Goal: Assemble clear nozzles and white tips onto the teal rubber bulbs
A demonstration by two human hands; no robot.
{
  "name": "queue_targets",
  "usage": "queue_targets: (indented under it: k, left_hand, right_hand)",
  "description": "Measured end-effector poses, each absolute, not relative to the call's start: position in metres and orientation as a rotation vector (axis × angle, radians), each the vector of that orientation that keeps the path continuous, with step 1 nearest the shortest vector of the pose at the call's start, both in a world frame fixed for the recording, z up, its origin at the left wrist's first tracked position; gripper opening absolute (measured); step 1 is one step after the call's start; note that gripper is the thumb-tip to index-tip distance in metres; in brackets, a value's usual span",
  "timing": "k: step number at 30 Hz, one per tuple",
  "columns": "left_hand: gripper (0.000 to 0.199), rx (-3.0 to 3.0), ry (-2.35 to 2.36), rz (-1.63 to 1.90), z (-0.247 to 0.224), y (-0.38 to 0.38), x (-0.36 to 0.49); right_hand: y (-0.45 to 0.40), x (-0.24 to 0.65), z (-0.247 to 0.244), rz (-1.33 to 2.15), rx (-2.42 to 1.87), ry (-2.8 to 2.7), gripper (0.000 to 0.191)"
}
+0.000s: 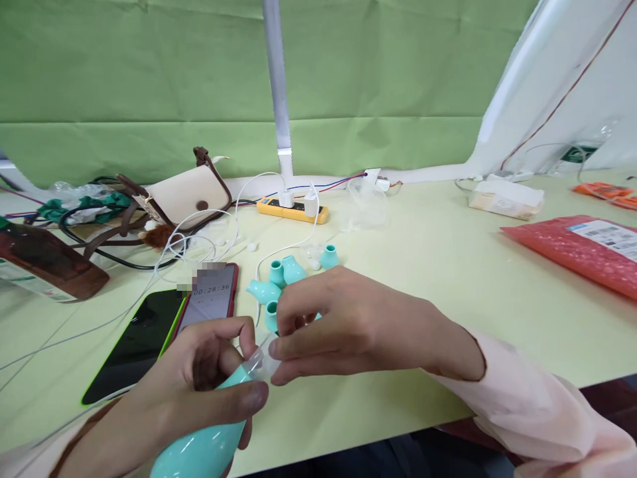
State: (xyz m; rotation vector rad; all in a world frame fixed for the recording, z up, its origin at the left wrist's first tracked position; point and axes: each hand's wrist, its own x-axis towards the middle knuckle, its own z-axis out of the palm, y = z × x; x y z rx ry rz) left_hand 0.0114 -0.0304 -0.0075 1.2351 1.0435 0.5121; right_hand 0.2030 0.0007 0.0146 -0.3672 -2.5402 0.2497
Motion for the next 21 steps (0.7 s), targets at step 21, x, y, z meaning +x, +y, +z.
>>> queue_targets:
  k: [21]
  left_hand:
    - [0.027, 1.227, 1.060, 0.536, -0.003, -0.007, 0.012]
  right_hand:
    - [-0.007, 0.194, 0.020, 0.252, -0.876, -2.677, 0.026]
